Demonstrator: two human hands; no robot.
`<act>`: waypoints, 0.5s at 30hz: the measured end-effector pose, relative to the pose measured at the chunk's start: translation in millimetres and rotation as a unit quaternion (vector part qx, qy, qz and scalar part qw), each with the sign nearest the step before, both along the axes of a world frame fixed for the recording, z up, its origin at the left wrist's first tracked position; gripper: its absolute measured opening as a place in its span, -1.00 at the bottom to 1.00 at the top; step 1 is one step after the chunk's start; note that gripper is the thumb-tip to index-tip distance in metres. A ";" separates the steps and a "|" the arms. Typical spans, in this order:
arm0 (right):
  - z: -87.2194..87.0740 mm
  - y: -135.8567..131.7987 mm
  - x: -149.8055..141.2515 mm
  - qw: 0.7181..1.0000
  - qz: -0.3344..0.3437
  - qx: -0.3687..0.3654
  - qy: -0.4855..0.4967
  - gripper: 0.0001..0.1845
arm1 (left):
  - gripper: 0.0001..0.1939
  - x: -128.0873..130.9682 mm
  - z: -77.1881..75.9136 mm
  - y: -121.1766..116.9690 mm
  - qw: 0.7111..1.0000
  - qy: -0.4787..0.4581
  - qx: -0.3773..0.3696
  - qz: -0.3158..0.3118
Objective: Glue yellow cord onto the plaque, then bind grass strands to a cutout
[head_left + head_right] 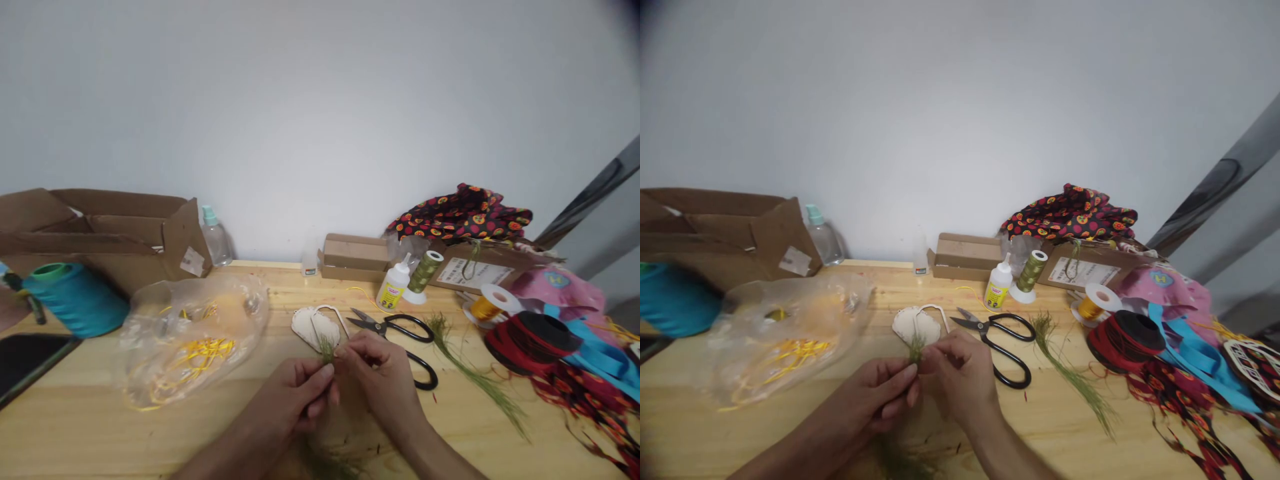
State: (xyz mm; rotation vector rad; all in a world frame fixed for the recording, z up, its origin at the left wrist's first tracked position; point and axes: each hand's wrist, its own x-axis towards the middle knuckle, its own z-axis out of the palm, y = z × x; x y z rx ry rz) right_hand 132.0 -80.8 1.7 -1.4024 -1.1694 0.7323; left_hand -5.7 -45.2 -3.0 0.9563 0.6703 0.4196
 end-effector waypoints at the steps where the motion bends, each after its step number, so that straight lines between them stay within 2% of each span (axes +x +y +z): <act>1: 0.1 0.4 0.8 1.000 -0.010 0.001 -0.002 -0.83 | -0.66 0.0 -0.7 -0.3 1.000 0.003 0.002 -0.009; 6: -1.4 2.5 2.7 1.000 -0.020 -0.011 0.000 -0.80 | -0.64 0.1 -3.8 -2.3 0.999 0.001 0.013 -0.048; 9: -2.8 2.4 4.6 1.000 -0.017 0.003 0.010 -0.75 | -0.68 0.2 -1.5 -2.9 0.999 0.009 0.007 -0.030; 12: -1.8 1.2 7.1 0.999 -0.046 0.027 0.009 -0.63 | -0.66 0.4 2.7 -2.0 1.000 0.017 0.007 -0.002; 15: -0.3 -0.2 6.7 0.999 -0.047 0.018 -0.003 -0.53 | -0.67 0.2 5.3 -0.1 1.000 0.011 -0.001 0.016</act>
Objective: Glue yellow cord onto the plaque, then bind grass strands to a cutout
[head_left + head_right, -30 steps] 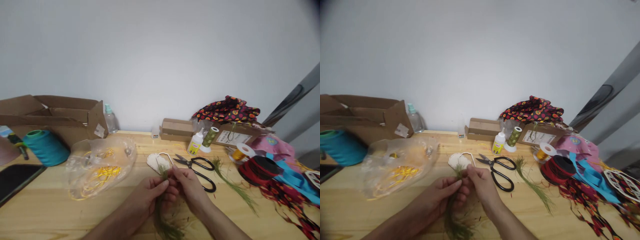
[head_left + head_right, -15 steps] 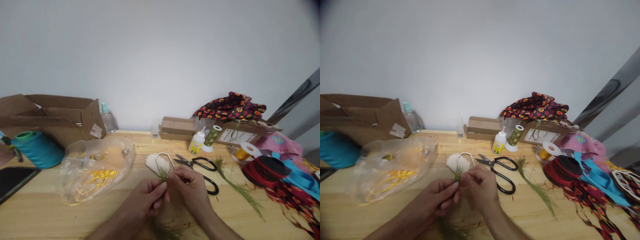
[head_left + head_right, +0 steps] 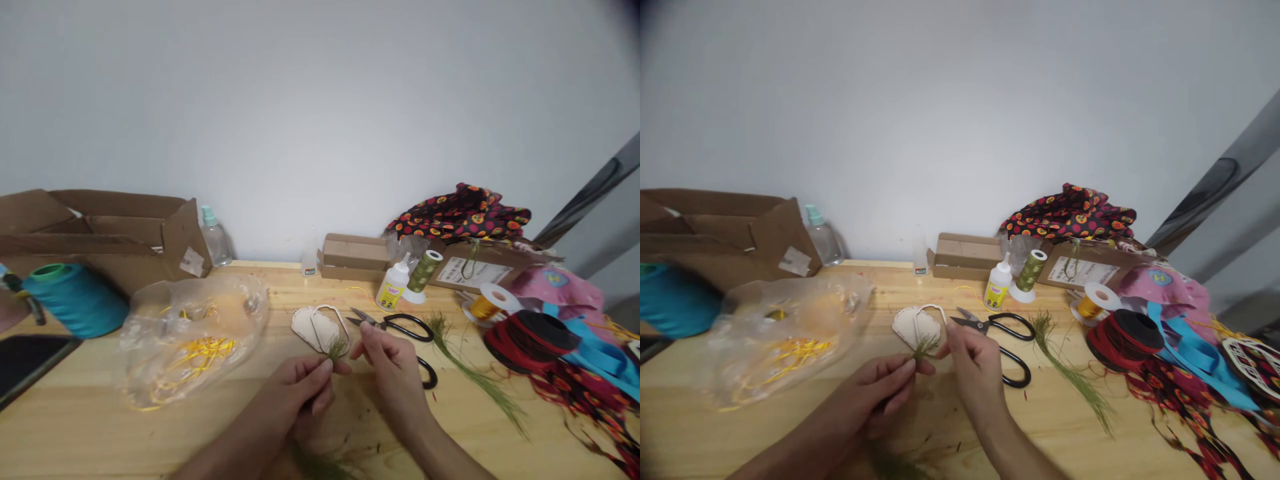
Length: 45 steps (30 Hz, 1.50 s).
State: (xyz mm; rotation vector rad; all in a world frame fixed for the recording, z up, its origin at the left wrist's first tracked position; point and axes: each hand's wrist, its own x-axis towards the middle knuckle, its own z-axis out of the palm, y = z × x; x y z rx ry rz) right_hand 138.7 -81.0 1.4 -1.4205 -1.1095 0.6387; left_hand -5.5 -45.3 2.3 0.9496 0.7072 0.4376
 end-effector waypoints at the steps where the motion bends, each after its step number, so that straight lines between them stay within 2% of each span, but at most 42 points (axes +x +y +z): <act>1: 0.2 -0.3 -1.3 1.000 0.013 -0.011 -0.007 -0.53 | -0.67 -0.2 0.4 0.5 1.000 -0.003 -0.006 0.002; 5: 0.6 -1.0 -10.4 0.992 0.099 -0.079 0.027 -0.69 | -0.65 -0.5 1.0 0.6 1.000 -0.003 -0.029 -0.003; 8: 0.8 -1.2 -15.2 0.971 0.158 -0.101 0.146 -0.75 | -0.65 -0.2 1.7 -1.1 1.000 0.010 0.000 -0.008; 11: 0.7 -1.9 -14.9 0.936 0.166 -0.090 0.296 -0.82 | -0.70 -1.0 3.6 -2.8 0.999 0.006 0.012 -0.033; 13: 0.4 -2.5 -13.3 0.913 0.167 -0.076 0.365 -0.86 | -0.73 -2.2 5.9 -3.7 0.999 -0.020 -0.006 -0.039; 17: -1.9 -1.9 -10.4 0.898 0.161 -0.063 0.405 -0.86 | -0.70 -4.5 8.9 -3.8 0.999 -0.021 -0.035 -0.021; 21: -6.2 2.5 -6.2 0.908 0.113 -0.041 0.401 -0.79 | -0.73 -4.7 4.6 -0.9 1.000 -0.019 0.001 -0.003; 25: -6.9 4.5 -3.7 0.938 0.030 -0.025 0.345 -0.68 | -0.73 -3.8 -0.9 2.3 0.999 -0.034 0.006 0.020; 27: -5.5 3.7 -5.0 0.954 0.017 -0.033 0.298 -0.68 | -0.75 -2.9 -3.3 3.1 0.999 -0.042 -0.002 0.029; 31: -3.1 1.9 -9.1 0.972 0.063 -0.047 0.221 -0.75 | -0.79 -0.3 -8.6 3.4 0.996 -0.064 0.012 0.063; 35: -2.4 2.1 -9.7 0.979 0.061 -0.051 0.188 -0.68 | -0.82 0.4 -12.6 3.6 0.994 -0.076 0.035 0.076; 38: -1.9 1.9 -9.5 0.983 0.077 -0.047 0.157 -0.65 | -0.78 -0.4 -13.1 4.1 0.995 -0.058 0.058 0.060; 41: -2.4 1.2 -10.0 0.986 0.112 -0.038 0.115 -0.74 | -0.70 -0.1 -12.5 4.2 0.996 -0.033 0.072 0.033; 45: -4.5 1.4 -9.7 0.987 0.118 -0.022 0.103 -0.83 | -0.67 1.6 -11.5 4.2 0.997 -0.037 0.063 0.015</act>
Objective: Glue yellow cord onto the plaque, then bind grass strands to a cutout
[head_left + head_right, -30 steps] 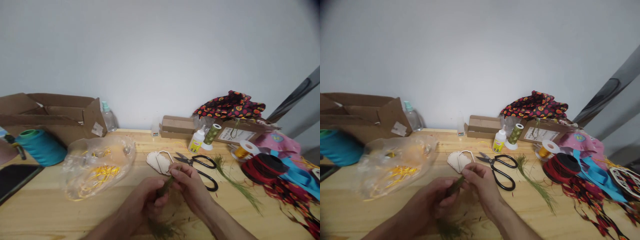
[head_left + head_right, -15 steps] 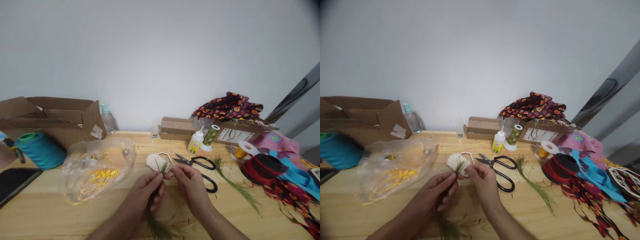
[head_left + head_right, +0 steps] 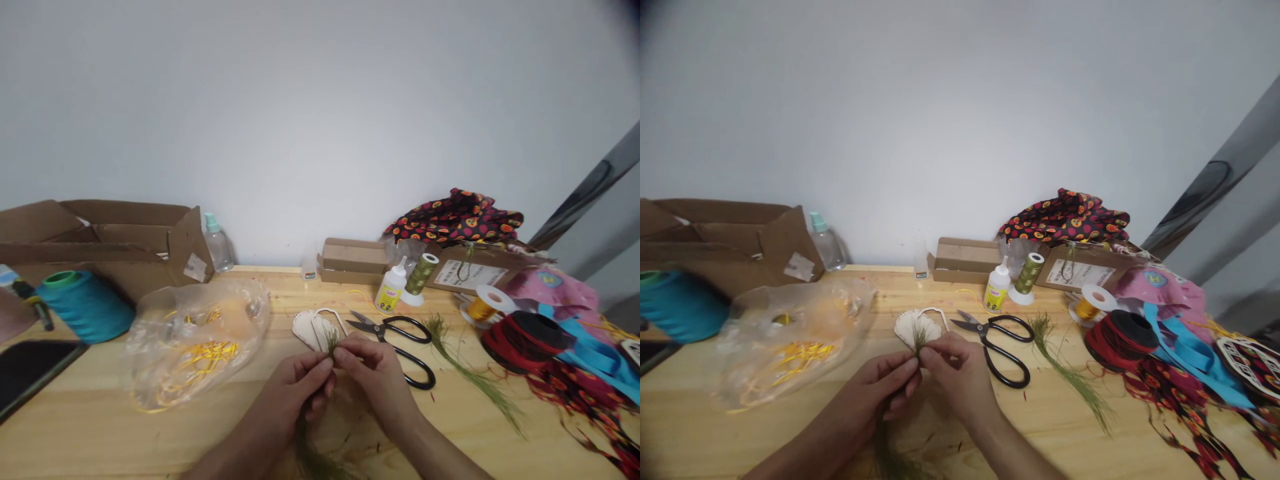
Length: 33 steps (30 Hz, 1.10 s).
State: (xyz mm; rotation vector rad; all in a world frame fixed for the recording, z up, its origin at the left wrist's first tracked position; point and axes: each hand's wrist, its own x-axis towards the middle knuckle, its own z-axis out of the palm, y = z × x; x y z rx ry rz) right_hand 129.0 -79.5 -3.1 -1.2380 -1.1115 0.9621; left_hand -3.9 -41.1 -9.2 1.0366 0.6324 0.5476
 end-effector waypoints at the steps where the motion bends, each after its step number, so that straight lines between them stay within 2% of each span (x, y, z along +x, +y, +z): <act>1: -0.2 0.3 0.2 1.000 0.003 0.000 0.006 -0.83 | -0.66 0.2 0.6 0.0 1.000 -0.002 -0.010 -0.004; 5: 1.4 0.7 0.5 0.999 -0.011 -0.013 0.030 -0.73 | -0.68 -0.4 5.3 -0.3 0.999 0.010 -0.044 0.009; 9: 1.5 0.5 1.6 0.996 -0.091 -0.008 0.022 -0.64 | -0.67 -1.7 8.4 -0.7 0.999 0.014 -0.050 0.016; 11: -0.1 0.9 3.6 0.992 -0.124 0.009 0.005 -0.66 | -0.67 -2.0 8.4 -0.9 0.999 0.022 -0.046 0.019; 15: -2.6 2.4 7.8 0.984 -0.164 0.063 -0.008 -0.81 | -0.64 -2.1 8.5 -0.5 0.998 0.048 -0.025 0.033; 22: 0.5 -1.7 1.4 0.994 -0.076 0.057 -0.047 -0.84 | -0.64 -0.7 13.0 -0.1 0.996 0.067 0.031 0.051; 26: -0.7 -1.3 -1.4 0.994 -0.082 0.041 -0.056 -0.87 | -0.58 0.1 12.9 -1.4 0.996 0.079 0.031 0.036; 33: -0.1 0.6 -2.1 0.993 -0.083 0.049 -0.064 -0.95 | -0.61 -0.8 8.6 -2.0 0.995 0.079 0.061 0.024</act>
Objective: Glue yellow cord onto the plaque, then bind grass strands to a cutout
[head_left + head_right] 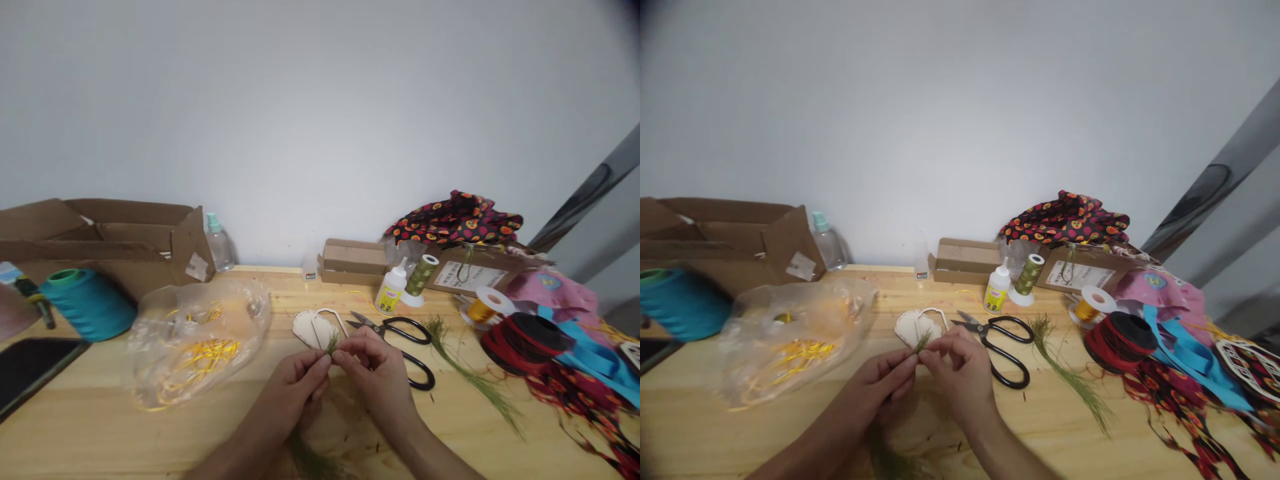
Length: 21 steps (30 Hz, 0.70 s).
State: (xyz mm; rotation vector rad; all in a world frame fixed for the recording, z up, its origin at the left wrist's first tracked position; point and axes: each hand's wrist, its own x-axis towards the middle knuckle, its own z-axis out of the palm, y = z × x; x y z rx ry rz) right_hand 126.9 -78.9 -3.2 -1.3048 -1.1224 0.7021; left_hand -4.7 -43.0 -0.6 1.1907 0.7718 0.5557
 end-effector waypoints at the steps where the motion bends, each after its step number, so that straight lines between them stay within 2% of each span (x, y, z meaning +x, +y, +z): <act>1: 0.5 -0.1 0.3 1.000 0.002 -0.001 0.000 -0.95 | -0.62 0.3 -0.2 0.1 1.000 -0.003 -0.006 -0.005; 8: -1.1 1.1 5.5 0.999 0.025 -0.022 0.044 -0.81 | -0.61 1.0 2.4 -0.8 1.000 0.024 -0.014 -0.016; 11: -4.1 1.5 6.8 0.998 0.020 -0.023 0.055 -0.84 | -0.62 0.1 4.7 -1.0 1.000 0.021 -0.017 -0.003; 15: -2.3 -0.3 6.8 0.999 -0.024 0.019 0.032 -0.87 | -0.60 -0.3 6.1 -0.4 1.000 0.011 -0.019 0.013; 17: 0.3 -1.6 5.9 0.999 -0.019 0.026 0.008 -0.87 | -0.62 0.1 5.4 -0.3 1.000 0.013 -0.014 0.008; 21: 2.5 -2.4 4.4 1.000 0.016 -0.003 -0.012 -0.84 | -0.59 0.8 3.5 -0.7 1.000 0.019 0.003 -0.007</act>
